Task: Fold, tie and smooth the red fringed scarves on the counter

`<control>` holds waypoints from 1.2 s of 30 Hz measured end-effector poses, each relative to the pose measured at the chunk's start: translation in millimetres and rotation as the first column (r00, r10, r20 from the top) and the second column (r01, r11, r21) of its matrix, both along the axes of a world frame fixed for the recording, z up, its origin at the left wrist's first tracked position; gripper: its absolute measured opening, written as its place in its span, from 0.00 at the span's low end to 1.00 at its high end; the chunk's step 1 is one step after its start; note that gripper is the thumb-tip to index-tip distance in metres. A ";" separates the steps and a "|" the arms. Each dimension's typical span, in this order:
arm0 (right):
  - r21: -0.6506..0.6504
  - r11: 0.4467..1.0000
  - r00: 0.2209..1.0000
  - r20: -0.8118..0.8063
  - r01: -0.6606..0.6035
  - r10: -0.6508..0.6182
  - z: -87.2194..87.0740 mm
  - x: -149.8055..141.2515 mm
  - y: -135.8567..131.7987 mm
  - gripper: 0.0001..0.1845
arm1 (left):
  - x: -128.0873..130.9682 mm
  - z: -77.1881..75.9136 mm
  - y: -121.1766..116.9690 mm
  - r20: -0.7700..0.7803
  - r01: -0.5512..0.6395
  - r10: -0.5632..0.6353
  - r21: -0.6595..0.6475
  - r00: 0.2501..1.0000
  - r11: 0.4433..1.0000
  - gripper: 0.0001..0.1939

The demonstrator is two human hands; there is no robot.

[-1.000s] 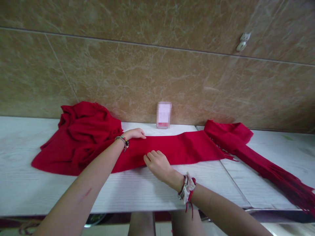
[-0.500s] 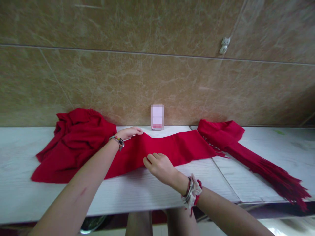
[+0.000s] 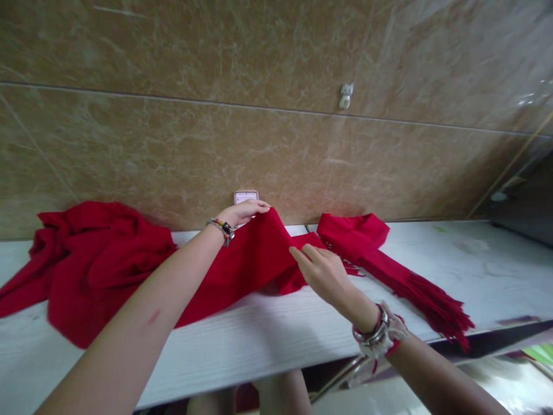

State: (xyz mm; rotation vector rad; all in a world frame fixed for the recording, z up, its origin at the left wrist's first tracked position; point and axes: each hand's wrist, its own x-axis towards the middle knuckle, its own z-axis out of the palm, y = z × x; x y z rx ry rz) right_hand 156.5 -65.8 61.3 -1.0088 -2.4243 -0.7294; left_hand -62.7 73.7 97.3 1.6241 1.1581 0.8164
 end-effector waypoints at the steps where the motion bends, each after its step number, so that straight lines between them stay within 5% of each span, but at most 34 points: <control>1: 0.014 0.999 0.999 -0.020 0.033 -0.033 3.3 12.1 3.8 0.18 | 12.8 3.9 6.1 0.009 0.007 -0.007 0.011 1.000 1.000 0.10; 6: 0.013 0.980 0.975 -0.104 0.197 -0.195 6.3 62.0 21.1 0.19 | 72.6 5.3 33.6 0.003 0.072 -0.072 0.041 0.997 0.997 0.13; 14: -0.252 0.890 0.924 0.064 0.379 -0.376 -39.5 93.5 31.3 0.18 | 129.5 -56.1 49.9 -0.202 0.120 -0.106 0.058 0.974 0.991 0.15; 19: -0.350 0.845 0.904 0.015 0.404 -0.427 -61.1 96.2 32.4 0.22 | 145.4 -76.4 50.8 -0.346 0.108 -0.047 0.160 0.937 0.981 0.16; 26: -0.459 0.831 0.905 -0.119 0.313 -0.407 -76.4 97.4 38.7 0.24 | 113.3 -91.0 -5.0 -0.558 0.092 0.158 0.393 0.814 0.915 0.26; 30: -0.451 0.870 0.911 -0.240 0.200 -0.334 -82.0 97.2 41.9 0.25 | 71.5 -94.5 -56.0 -0.736 0.459 -0.066 0.346 0.673 0.818 0.26; 36: -0.448 0.884 0.919 -0.277 0.135 -0.281 -83.9 94.4 43.7 0.26 | 50.3 -92.0 -90.9 -0.840 0.584 -0.107 0.273 0.532 0.764 0.25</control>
